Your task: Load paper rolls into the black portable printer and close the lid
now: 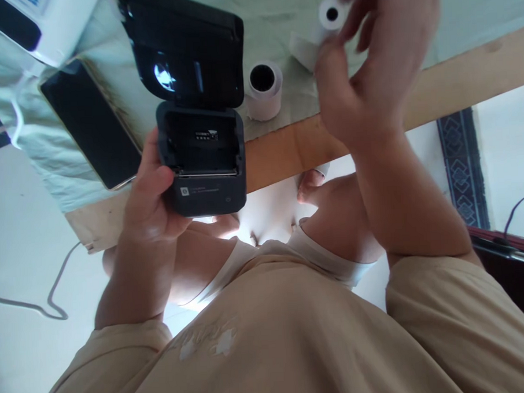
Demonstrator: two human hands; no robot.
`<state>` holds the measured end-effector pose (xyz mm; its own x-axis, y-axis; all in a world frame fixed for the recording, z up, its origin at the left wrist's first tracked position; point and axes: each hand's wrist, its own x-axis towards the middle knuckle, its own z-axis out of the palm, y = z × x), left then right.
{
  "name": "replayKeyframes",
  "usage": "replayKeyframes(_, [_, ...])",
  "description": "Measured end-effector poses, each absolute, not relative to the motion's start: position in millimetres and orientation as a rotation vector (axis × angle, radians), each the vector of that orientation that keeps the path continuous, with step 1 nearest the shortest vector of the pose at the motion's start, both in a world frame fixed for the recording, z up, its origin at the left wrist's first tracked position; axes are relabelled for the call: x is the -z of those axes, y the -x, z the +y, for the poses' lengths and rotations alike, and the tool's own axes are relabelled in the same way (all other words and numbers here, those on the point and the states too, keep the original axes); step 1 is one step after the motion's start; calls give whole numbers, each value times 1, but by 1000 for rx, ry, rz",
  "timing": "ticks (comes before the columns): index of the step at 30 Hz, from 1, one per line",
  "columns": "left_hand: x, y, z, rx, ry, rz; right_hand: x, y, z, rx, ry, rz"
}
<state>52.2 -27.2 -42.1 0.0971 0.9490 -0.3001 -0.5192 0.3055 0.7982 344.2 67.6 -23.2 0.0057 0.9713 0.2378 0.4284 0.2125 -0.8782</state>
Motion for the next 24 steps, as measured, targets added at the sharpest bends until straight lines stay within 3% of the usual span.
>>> replayKeyframes(5, [40, -55, -27, -1221, -569, 935, 46, -317, 59, -488, 1095, -2078])
replayKeyframes(13, [40, -57, -27, -1210, -577, 914, 59, -303, 62, -438, 1157, -1989])
replayKeyframes(18, [42, -59, -27, -1263, -561, 903, 36, -296, 58, -633, 1184, -1737])
replayKeyframes(24, [35, -55, -29, -1144, -559, 924, 37, -298, 60, -1160, 1322, -1455])
